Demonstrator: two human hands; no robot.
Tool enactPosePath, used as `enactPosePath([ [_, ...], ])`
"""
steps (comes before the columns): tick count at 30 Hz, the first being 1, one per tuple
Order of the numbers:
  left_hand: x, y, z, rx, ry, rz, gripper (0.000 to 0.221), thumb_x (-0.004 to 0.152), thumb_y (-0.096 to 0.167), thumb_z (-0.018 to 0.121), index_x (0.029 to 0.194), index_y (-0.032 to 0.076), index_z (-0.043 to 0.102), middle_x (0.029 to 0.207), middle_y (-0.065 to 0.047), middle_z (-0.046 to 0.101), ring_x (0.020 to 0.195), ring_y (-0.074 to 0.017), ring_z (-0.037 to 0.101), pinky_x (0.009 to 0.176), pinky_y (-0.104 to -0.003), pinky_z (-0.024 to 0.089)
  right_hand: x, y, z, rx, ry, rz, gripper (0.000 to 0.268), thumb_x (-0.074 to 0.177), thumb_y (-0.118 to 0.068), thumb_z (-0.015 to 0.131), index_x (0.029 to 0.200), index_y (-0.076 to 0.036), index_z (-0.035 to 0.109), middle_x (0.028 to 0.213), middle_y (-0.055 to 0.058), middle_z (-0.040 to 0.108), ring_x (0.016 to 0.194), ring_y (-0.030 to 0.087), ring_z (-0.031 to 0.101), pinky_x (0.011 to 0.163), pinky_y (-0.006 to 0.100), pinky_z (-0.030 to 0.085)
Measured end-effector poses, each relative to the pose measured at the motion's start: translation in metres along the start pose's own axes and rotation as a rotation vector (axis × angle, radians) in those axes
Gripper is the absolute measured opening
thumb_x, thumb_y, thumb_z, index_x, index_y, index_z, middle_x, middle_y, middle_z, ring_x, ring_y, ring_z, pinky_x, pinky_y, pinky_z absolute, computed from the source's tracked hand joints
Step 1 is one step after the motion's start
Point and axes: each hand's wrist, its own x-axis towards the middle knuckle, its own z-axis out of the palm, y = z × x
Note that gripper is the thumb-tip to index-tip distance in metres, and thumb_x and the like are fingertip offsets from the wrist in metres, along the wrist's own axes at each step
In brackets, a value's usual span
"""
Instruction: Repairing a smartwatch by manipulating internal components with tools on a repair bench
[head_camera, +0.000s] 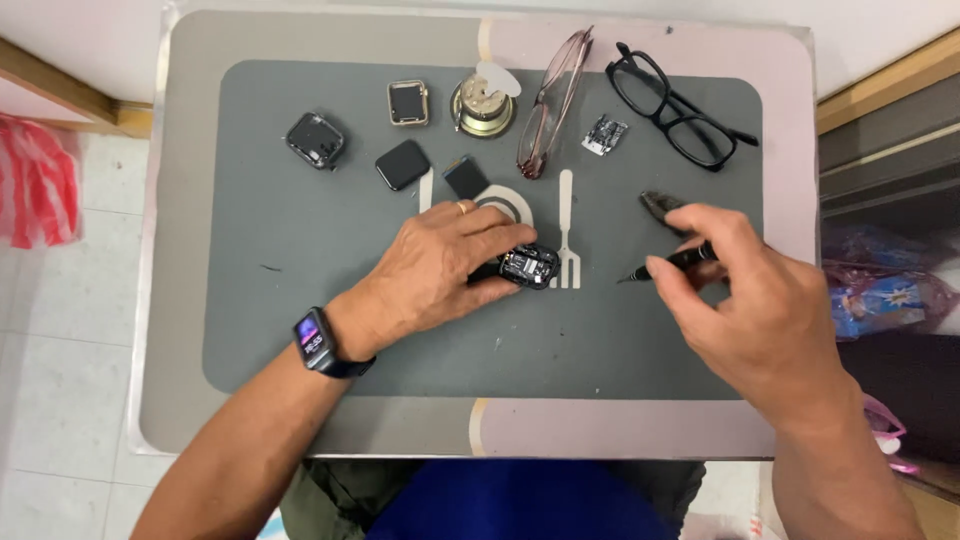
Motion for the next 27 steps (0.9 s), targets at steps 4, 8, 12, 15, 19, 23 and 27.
enactPosePath([
  [4, 0.001, -0.003, -0.007, -0.074, -0.024, -0.012, 0.052, 0.091, 0.030, 0.084, 0.134, 0.012, 0.062, 0.121, -0.004, 0.064, 0.089, -0.0278, 0.060, 0.083, -0.041, 0.049, -0.001, -0.006, 0.004, 0.105, 0.133, -0.045, 0.028, 0.096, 0.001, 0.082, 0.122, -0.001, 0.071, 0.105, 0.008, 0.074, 0.079, 0.015, 0.068, 0.076, 0.030, 0.057],
  [8, 0.000, -0.002, -0.010, -0.154, -0.047, -0.062, 0.049, 0.090, 0.024, 0.083, 0.133, 0.016, 0.062, 0.119, -0.003, 0.062, 0.092, -0.0255, 0.060, 0.086, -0.040, 0.049, 0.004, -0.030, 0.009, 0.263, 0.331, -0.016, 0.015, 0.093, 0.010, 0.086, 0.100, 0.013, 0.072, 0.093, 0.021, 0.073, 0.077, 0.022, 0.067, 0.055, 0.028, 0.043],
  [12, 0.001, 0.001, -0.012, -0.150, -0.023, -0.054, 0.044, 0.093, 0.024, 0.081, 0.132, 0.014, 0.062, 0.120, -0.004, 0.062, 0.093, -0.0261, 0.061, 0.086, -0.040, 0.051, 0.018, -0.050, 0.014, 0.363, 0.232, 0.077, 0.012, 0.089, 0.006, 0.078, 0.080, 0.005, 0.069, 0.077, 0.013, 0.067, 0.060, 0.015, 0.058, 0.049, 0.023, 0.036],
  [15, 0.000, 0.001, -0.013, -0.130, -0.036, -0.067, 0.048, 0.091, 0.022, 0.083, 0.133, 0.013, 0.061, 0.120, -0.005, 0.062, 0.093, -0.0282, 0.061, 0.085, -0.042, 0.051, 0.014, -0.037, 0.025, 0.318, 0.223, -0.026, 0.014, 0.089, 0.002, 0.078, 0.080, 0.005, 0.068, 0.078, 0.015, 0.070, 0.060, 0.019, 0.061, 0.048, 0.025, 0.036],
  [19, 0.000, 0.002, -0.011, -0.111, -0.005, -0.038, 0.041, 0.097, 0.029, 0.076, 0.130, 0.009, 0.061, 0.108, -0.006, 0.061, 0.086, -0.0282, 0.057, 0.082, -0.041, 0.049, 0.010, -0.021, 0.035, 0.248, 0.235, -0.012, 0.015, 0.090, -0.005, 0.086, 0.086, -0.001, 0.072, 0.082, 0.008, 0.072, 0.047, 0.012, 0.040, 0.049, 0.024, 0.032],
  [23, -0.003, 0.001, -0.007, -0.074, 0.006, -0.018, 0.046, 0.096, 0.037, 0.077, 0.129, 0.008, 0.062, 0.104, -0.007, 0.061, 0.087, -0.0299, 0.056, 0.081, -0.043, 0.048, 0.017, -0.024, 0.033, 0.295, 0.124, -0.069, 0.018, 0.093, -0.011, 0.082, 0.085, -0.001, 0.069, 0.080, 0.008, 0.071, 0.066, 0.020, 0.064, 0.066, 0.031, 0.049],
  [27, -0.001, 0.002, -0.009, -0.083, -0.012, -0.032, 0.044, 0.096, 0.034, 0.075, 0.128, 0.007, 0.062, 0.103, -0.008, 0.062, 0.086, -0.0296, 0.056, 0.080, -0.042, 0.047, 0.014, -0.014, 0.050, 0.286, 0.336, -0.359, 0.029, 0.093, 0.001, 0.088, 0.103, 0.006, 0.062, 0.087, 0.016, 0.071, 0.070, 0.029, 0.068, 0.068, 0.039, 0.055],
])
